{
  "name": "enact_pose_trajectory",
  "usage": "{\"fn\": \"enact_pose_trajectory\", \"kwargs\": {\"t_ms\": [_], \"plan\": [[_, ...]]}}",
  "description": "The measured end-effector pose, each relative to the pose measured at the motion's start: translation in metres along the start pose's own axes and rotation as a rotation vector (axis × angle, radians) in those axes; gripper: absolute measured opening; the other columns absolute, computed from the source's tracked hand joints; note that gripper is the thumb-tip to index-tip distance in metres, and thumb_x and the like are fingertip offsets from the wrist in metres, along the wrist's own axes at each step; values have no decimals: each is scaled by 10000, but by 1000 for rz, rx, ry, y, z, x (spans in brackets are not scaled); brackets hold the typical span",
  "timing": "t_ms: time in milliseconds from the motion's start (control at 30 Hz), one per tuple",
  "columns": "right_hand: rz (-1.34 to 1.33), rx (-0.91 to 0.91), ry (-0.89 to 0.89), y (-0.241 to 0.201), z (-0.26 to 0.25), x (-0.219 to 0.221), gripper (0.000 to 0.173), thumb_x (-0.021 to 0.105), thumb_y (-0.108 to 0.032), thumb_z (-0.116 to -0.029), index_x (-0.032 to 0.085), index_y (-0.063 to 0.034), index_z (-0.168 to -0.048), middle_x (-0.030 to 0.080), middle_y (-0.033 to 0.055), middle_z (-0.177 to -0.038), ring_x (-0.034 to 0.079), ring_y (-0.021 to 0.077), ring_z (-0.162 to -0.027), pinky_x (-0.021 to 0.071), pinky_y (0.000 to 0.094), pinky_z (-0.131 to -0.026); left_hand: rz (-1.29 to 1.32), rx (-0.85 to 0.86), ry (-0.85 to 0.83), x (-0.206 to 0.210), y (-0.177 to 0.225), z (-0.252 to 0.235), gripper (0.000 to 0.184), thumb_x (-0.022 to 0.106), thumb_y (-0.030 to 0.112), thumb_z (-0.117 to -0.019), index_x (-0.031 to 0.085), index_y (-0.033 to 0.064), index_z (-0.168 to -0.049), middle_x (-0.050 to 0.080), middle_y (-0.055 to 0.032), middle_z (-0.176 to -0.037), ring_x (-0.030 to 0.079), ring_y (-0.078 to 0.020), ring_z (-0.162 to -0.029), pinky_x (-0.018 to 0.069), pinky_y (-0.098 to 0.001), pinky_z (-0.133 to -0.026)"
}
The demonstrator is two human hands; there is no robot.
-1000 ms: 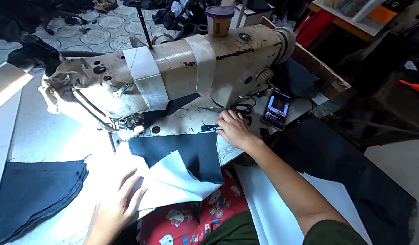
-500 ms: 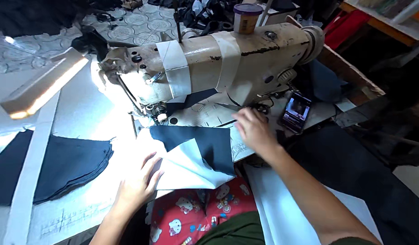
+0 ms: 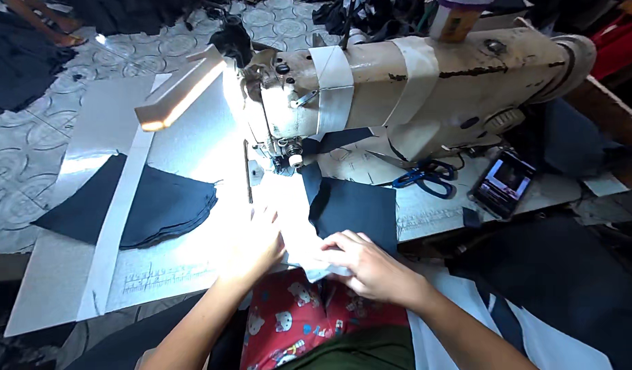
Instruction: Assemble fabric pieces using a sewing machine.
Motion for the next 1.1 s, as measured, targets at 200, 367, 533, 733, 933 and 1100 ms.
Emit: {"fn": "enact_pose_trajectory", "kwargs": {"t_ms": [200,367,533,733,933,1100], "plan": [[-447,-40,18,20,-1,-19,450,489,-294,-1043,681,94,-1166,677,194,-1212,645,197,-1129,509,324,-981,-54,289,263,-1,9,0,372,499,18,-974,635,116,-1306,608,-150,-1422,526,-348,-1361,364,-577,-1103],[33,4,412,58,-20,-36,219,616,-72,-959,744,-4,-1123,709,141,-1184,684,240,-1109,557,389,-957,-80,394,88,14,7,-5,340,521,-89,-885,745,112,-1043,739,-124,-1162,669,-358,-1185,384,-713,-1017],[220,68,125,56,-24,0,559,535,-399,-1004,545,-130,-1494,476,105,-1582,374,370,-1501,300,645,-1164,-48,423,186,6,2,3,349,487,-10,-955,760,125,-1125,731,-149,-1207,680,-300,-1168,458,-517,-1038],[434,-50,309,64,-23,-2,425,564,-77,-967,657,-126,-1379,585,104,-1486,516,360,-1405,444,620,-1062,12,275,37,3,-8,-1,296,636,239,-753,695,3,-922,700,-208,-1233,642,-428,-1184,485,-602,-959],[572,-144,312,62,-22,11,479,530,8,-983,622,-169,-1418,586,65,-1491,538,317,-1394,479,602,-1020,38,204,-19,14,-16,-2,362,592,245,-790,700,-40,-984,689,-230,-1239,641,-441,-1184,486,-615,-938],[160,17,123,53,-25,-13,438,414,-125,-1076,536,-88,-1495,457,107,-1596,367,337,-1511,302,617,-1175,22,214,2,14,-17,-1,409,535,297,-860,713,-25,-1038,696,-213,-1233,651,-408,-1176,484,-594,-958]]}}
Point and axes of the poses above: each hand's wrist, its own z-axis away from the middle knuckle, its own x-axis out of the palm, y = z × x, the point moved 5 cm from there along -z, towards the middle knuckle
